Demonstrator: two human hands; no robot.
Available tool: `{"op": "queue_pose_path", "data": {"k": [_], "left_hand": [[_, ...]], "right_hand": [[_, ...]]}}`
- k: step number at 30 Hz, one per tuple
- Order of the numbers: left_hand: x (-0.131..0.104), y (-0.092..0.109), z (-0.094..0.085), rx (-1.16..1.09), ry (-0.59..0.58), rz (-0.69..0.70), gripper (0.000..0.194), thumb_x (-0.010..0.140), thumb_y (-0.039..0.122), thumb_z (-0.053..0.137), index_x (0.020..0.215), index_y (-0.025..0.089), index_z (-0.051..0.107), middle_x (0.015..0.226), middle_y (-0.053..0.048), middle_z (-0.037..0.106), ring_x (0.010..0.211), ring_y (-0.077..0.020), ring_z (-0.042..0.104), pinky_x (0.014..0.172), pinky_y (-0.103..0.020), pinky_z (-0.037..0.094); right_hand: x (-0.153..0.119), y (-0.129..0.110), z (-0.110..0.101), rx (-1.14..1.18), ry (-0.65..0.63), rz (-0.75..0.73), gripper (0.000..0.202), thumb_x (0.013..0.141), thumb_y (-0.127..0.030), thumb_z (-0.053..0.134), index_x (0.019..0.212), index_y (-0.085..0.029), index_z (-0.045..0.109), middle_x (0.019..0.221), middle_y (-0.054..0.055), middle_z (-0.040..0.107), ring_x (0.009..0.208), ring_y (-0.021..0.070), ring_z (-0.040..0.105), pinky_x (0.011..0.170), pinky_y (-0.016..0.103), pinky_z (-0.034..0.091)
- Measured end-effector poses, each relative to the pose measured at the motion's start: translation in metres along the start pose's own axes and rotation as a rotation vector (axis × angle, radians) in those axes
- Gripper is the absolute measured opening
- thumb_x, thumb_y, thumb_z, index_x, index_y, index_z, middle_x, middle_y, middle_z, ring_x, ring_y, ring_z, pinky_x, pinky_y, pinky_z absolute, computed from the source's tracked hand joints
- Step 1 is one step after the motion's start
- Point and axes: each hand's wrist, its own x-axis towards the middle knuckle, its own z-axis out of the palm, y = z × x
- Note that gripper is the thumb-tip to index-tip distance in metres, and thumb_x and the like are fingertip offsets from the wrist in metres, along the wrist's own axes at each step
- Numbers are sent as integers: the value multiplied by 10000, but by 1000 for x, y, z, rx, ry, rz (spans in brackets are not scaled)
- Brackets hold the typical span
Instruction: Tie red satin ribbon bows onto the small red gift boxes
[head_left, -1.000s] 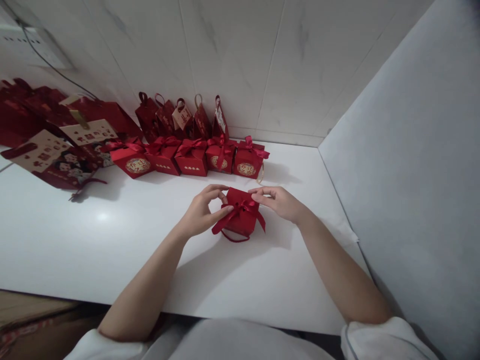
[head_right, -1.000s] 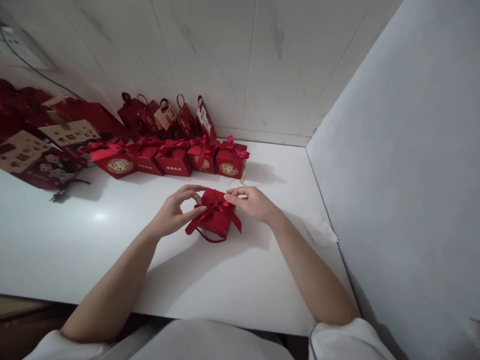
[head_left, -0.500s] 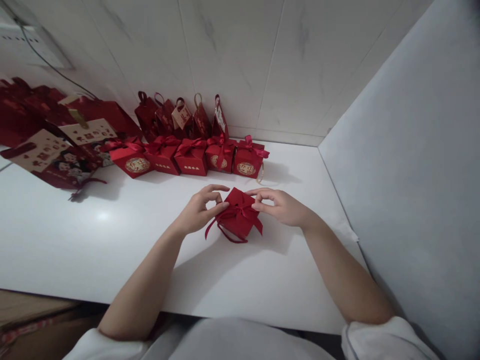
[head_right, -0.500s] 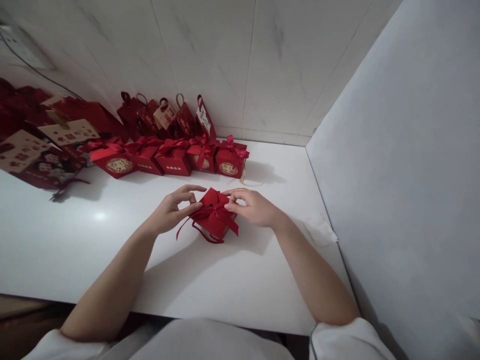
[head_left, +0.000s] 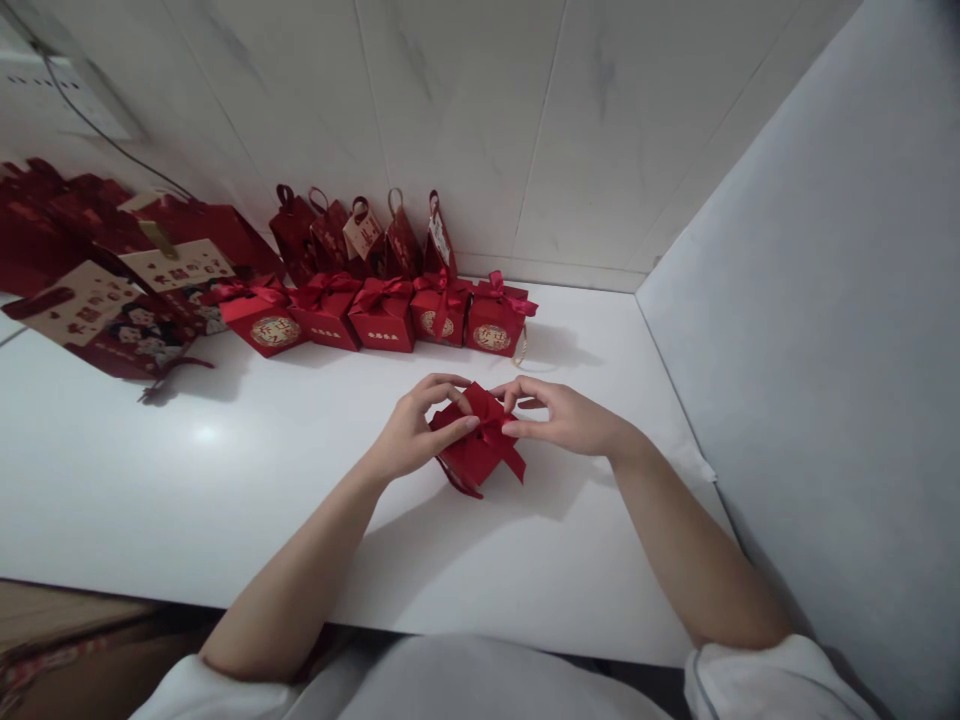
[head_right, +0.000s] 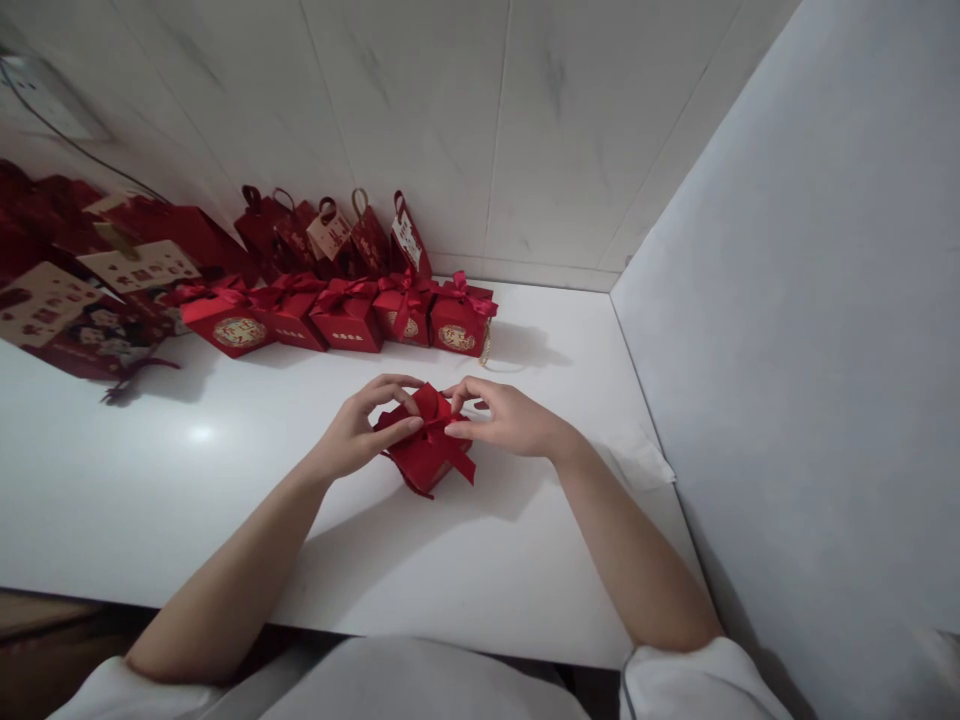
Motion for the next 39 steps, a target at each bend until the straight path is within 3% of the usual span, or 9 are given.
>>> {"op": "queue_pose_path", "data": {"k": [6, 12, 17, 23, 28, 33, 39], "left_hand": [[-1, -1, 8, -8, 4, -33, 161, 848, 371, 670, 816, 214, 684, 1253, -92, 568, 1152, -253, 587, 986, -419, 492], [-1, -2, 8, -39, -39, -28, 142, 855, 349, 660, 846, 210, 687, 1274, -89, 542, 1149, -244, 580, 966, -391, 505], [-1, -3, 12, -42, -63, -23, 111, 864, 314, 641, 867, 208, 675, 1296, -78, 519, 1170, -235, 569, 1009, -379, 473], [0, -10, 15, -73, -82, 7, 111, 854, 304, 651, 850, 194, 661, 1269, -93, 532, 1216, -253, 540, 1027, -379, 453], [3, -14, 16, -131, -106, 49, 113, 847, 303, 666, 833, 191, 658, 1266, -98, 534, 1257, -255, 508, 1039, -377, 440], [4, -15, 15, -142, -158, 59, 103, 835, 285, 674, 815, 187, 652, 1276, -101, 536, 1224, -250, 530, 1046, -387, 435], [7, -9, 14, -113, -209, 83, 40, 780, 198, 673, 789, 185, 636, 1236, -83, 544, 1195, -245, 551, 1057, -381, 430]], "right_hand": [[-2, 0, -2, -115, 8, -2, 65, 832, -334, 664, 825, -270, 662, 1308, 30, 611, 1267, 268, 526, 1073, 461, 378], [2, 5, 2, -100, -11, 3, 164, 884, -409, 613, 842, -262, 673, 1433, 29, 519, 1340, 276, 457, 1109, 489, 331], [7, 6, 4, -15, -61, -20, 231, 901, -440, 594, 802, -233, 616, 1499, 44, 423, 1397, 259, 384, 1078, 478, 392], [6, 8, -3, -61, -162, -87, 209, 878, -442, 634, 808, -246, 637, 1562, 6, 337, 1457, 271, 287, 1148, 514, 322], [4, 7, -5, -225, -165, -186, 174, 900, -415, 614, 840, -272, 693, 1612, -77, 229, 1498, 271, 171, 1199, 531, 229], [3, 6, -7, -219, -171, -201, 217, 902, -424, 616, 775, -256, 670, 1595, -69, 273, 1486, 265, 213, 1197, 528, 244], [10, 13, 1, -233, -86, -275, 187, 922, -352, 590, 786, -239, 648, 1547, -15, 372, 1436, 259, 324, 1162, 512, 309]]}}
